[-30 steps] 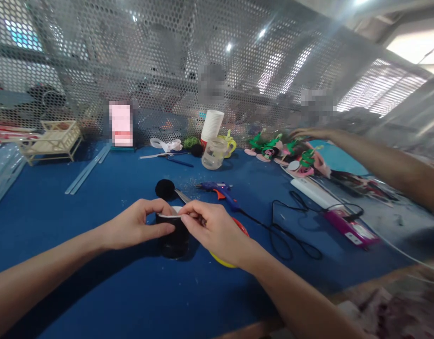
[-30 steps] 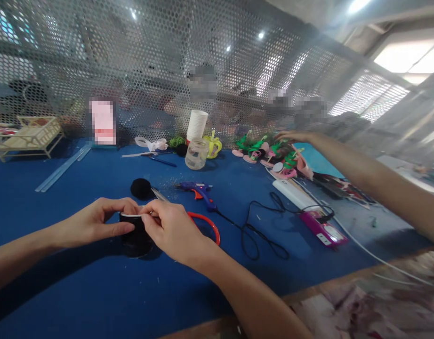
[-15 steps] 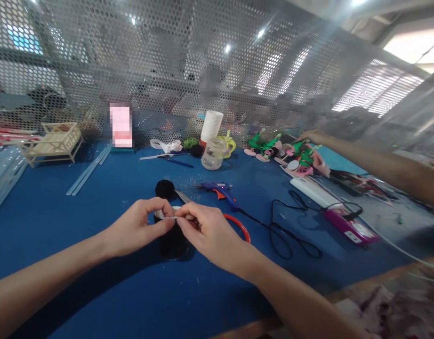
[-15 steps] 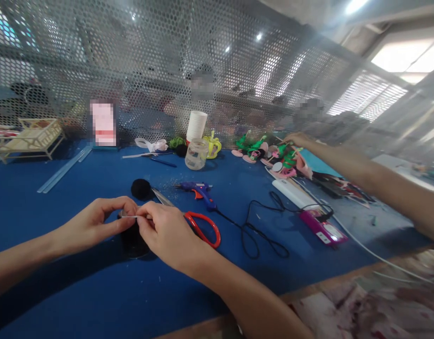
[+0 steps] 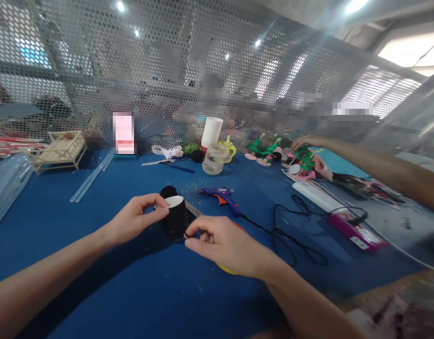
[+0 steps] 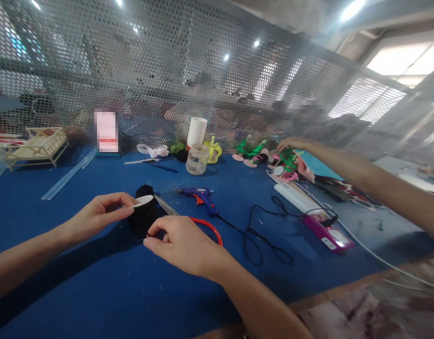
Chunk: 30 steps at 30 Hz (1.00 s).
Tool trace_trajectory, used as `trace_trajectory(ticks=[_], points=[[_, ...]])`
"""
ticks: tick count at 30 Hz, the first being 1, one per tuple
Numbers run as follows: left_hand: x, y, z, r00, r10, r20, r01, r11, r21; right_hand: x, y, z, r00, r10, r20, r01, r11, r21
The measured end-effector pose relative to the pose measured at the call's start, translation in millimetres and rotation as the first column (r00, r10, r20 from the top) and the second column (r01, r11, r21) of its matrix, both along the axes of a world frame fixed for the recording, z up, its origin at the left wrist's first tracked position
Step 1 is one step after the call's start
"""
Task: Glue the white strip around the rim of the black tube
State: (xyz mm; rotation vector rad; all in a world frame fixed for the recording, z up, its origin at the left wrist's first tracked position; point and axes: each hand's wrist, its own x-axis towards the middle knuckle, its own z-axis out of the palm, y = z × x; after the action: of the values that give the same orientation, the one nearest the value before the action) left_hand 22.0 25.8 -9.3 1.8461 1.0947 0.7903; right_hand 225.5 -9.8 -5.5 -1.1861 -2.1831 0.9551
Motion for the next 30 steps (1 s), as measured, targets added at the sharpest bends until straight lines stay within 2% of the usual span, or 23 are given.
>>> trace_trajectory(ticks=[2, 4, 6, 8, 9, 11, 16, 20, 24, 27, 30], points=[[-2, 2, 0.8, 0.999, -0.03, -0.022, 0.03, 1.0, 0.001, 6, 4, 7.8, 0.998, -0.042, -0.053, 0.047, 0.994, 0.097], [-5, 2, 3.8, 0.995, -0.072, -0.073, 0.074, 0.997, 0.018, 15, 15, 16.6, 0.981, -0.182, -0.062, 0.191, 0.96, 0.204], [-7, 1, 8.0, 0.983, -0.117, -0.14, 0.125, 0.991, 0.049, 26, 30, 22.3, 0.925, -0.374, 0.068, 0.343, 0.899, 0.273], [-8, -1, 11.9, 0.967, -0.149, -0.207, 0.167, 0.983, 0.076, 37, 49, 21.7, 0.774, -0.535, 0.34, 0.432, 0.838, 0.335], [-9, -2, 13.4, 0.959, -0.159, -0.235, 0.183, 0.979, 0.085, 41, 58, 18.7, 0.725, -0.561, 0.399, 0.454, 0.826, 0.335], [-9, -4, 15.9, 0.945, -0.173, -0.277, 0.208, 0.973, 0.102, 49, 73, 8.4, 0.683, -0.549, 0.481, 0.46, 0.836, 0.3], [-7, -8, 21.1, 0.909, -0.195, -0.369, 0.264, 0.953, 0.147, 53, 89, -19.6, 0.668, -0.439, 0.601, 0.425, 0.888, 0.176], [-7, -9, 22.4, 0.891, -0.199, -0.407, 0.283, 0.946, 0.158, 53, 88, -27.8, 0.693, -0.442, 0.57, 0.456, 0.881, 0.129], [-6, -7, 18.1, 0.926, -0.148, -0.347, 0.218, 0.96, 0.173, 58, 87, -29.9, 0.719, -0.534, 0.445, 0.551, 0.828, 0.103], [-5, -6, 14.2, 0.954, -0.087, -0.287, 0.148, 0.969, 0.197, 58, 84, -24.0, 0.735, -0.614, 0.286, 0.62, 0.78, 0.082], [-5, -4, 11.4, 0.961, -0.057, -0.271, 0.117, 0.97, 0.213, 52, 75, -9.9, 0.774, -0.625, 0.104, 0.626, 0.779, 0.024]])
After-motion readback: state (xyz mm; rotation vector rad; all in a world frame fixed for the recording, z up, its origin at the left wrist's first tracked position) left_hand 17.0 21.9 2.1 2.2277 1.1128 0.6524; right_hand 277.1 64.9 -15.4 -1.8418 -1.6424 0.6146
